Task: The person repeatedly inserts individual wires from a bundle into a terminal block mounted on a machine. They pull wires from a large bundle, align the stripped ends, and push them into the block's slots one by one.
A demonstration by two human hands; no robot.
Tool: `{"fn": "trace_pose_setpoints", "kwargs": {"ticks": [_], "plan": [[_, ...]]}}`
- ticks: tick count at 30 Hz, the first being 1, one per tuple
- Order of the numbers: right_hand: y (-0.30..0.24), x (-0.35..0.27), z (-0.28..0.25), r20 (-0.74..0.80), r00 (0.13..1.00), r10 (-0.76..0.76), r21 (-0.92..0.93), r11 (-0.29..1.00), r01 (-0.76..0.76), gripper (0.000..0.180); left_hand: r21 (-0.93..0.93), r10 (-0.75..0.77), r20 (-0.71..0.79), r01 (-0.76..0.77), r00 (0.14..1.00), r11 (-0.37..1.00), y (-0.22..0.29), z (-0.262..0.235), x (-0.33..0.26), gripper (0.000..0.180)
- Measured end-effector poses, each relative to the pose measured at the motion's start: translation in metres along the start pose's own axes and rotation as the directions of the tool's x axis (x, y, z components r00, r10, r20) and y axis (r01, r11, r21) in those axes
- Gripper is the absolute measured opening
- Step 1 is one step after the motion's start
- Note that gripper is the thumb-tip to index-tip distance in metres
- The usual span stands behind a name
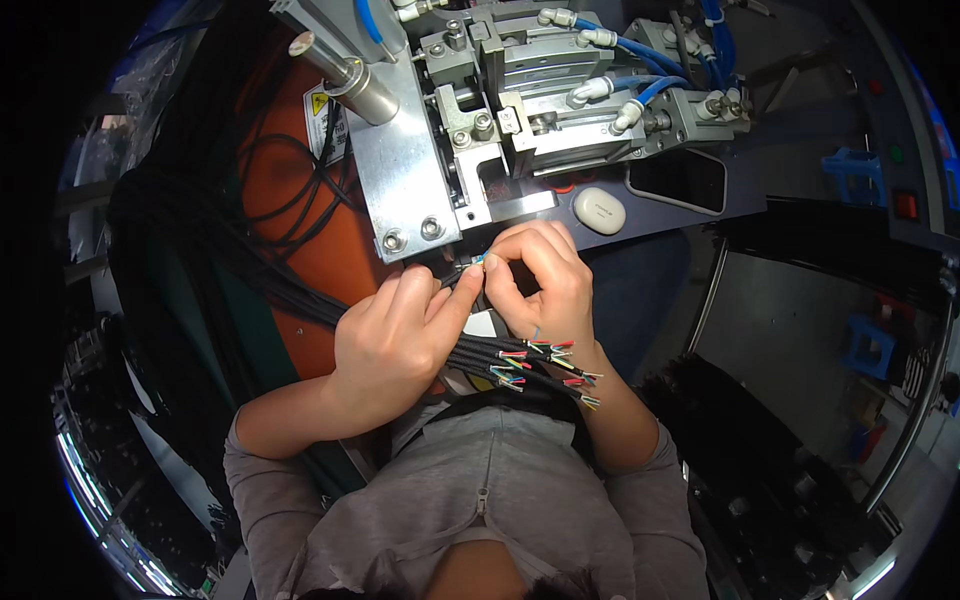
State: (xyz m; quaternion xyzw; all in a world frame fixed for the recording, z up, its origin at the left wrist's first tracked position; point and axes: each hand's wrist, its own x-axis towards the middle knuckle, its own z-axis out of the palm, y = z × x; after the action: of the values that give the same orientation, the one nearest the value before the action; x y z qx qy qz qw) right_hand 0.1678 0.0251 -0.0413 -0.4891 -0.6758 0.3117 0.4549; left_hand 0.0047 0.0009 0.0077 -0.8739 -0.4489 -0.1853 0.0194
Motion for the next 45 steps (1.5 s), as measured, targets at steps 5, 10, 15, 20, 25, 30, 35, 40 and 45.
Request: {"fn": "trace_pose_setpoints", "kwargs": {"ticks": [5,10,15,20,25,30,35,40,45], "plan": [[0.002,-0.006,0.003,0.21,0.801,0.561,0.417,0.69,-0.592,0.004,-0.084,0.018,-0.088,-0.026,0.996,0.996,-0.007,0.006,-0.003,0.029],[0.005,-0.007,0.005,0.027,0.956,0.294,0.132,0.947,-0.295,0.008,-0.087,0.04,-0.169,-0.056,0.985,0.995,-0.013,0.012,0.0,0.022],[0.002,-0.005,-0.001,0.098,0.912,0.399,0.237,0.88,-0.411,0.011,0.056,-0.031,0.002,0.031,1.0,0.998,0.0,-0.005,-0.006,0.012],[0.013,-0.003,-0.03,0.198,0.98,0.02,0.534,0.836,-0.125,0.017,0.075,-0.054,0.035,0.052,0.998,0.996,-0.002,-0.008,-0.005,0.009],[0.012,-0.002,-0.046,0.174,0.973,-0.151,0.499,0.865,0.044,0.02,-0.188,0.01,0.026,-0.005,1.0,0.982,-0.012,-0.01,0.0,0.024],[0.008,-0.004,-0.043,0.038,0.998,0.049,0.38,0.923,-0.06,0.018,-0.214,0.07,-0.324,-0.145,0.944,0.966,-0.014,-0.012,0.006,0.024],[-0.022,0.005,-0.027,0.083,0.995,-0.059,0.262,0.964,0.035,0.017,-0.25,0.076,-0.223,-0.132,0.972,0.959,-0.013,-0.009,-0.001,0.027],[-0.024,0.005,-0.005,-0.047,0.998,-0.036,0.713,0.699,0.058,0.028,-0.303,0.044,-0.285,-0.133,0.958,0.944,-0.016,-0.009,0.002,0.022],[-0.026,0.018,-0.011,-0.058,0.961,-0.27,0.52,0.814,0.26,0.02,-0.348,0.03,-0.329,-0.15,0.944,0.926,-0.017,-0.011,0.003,0.018]]}}
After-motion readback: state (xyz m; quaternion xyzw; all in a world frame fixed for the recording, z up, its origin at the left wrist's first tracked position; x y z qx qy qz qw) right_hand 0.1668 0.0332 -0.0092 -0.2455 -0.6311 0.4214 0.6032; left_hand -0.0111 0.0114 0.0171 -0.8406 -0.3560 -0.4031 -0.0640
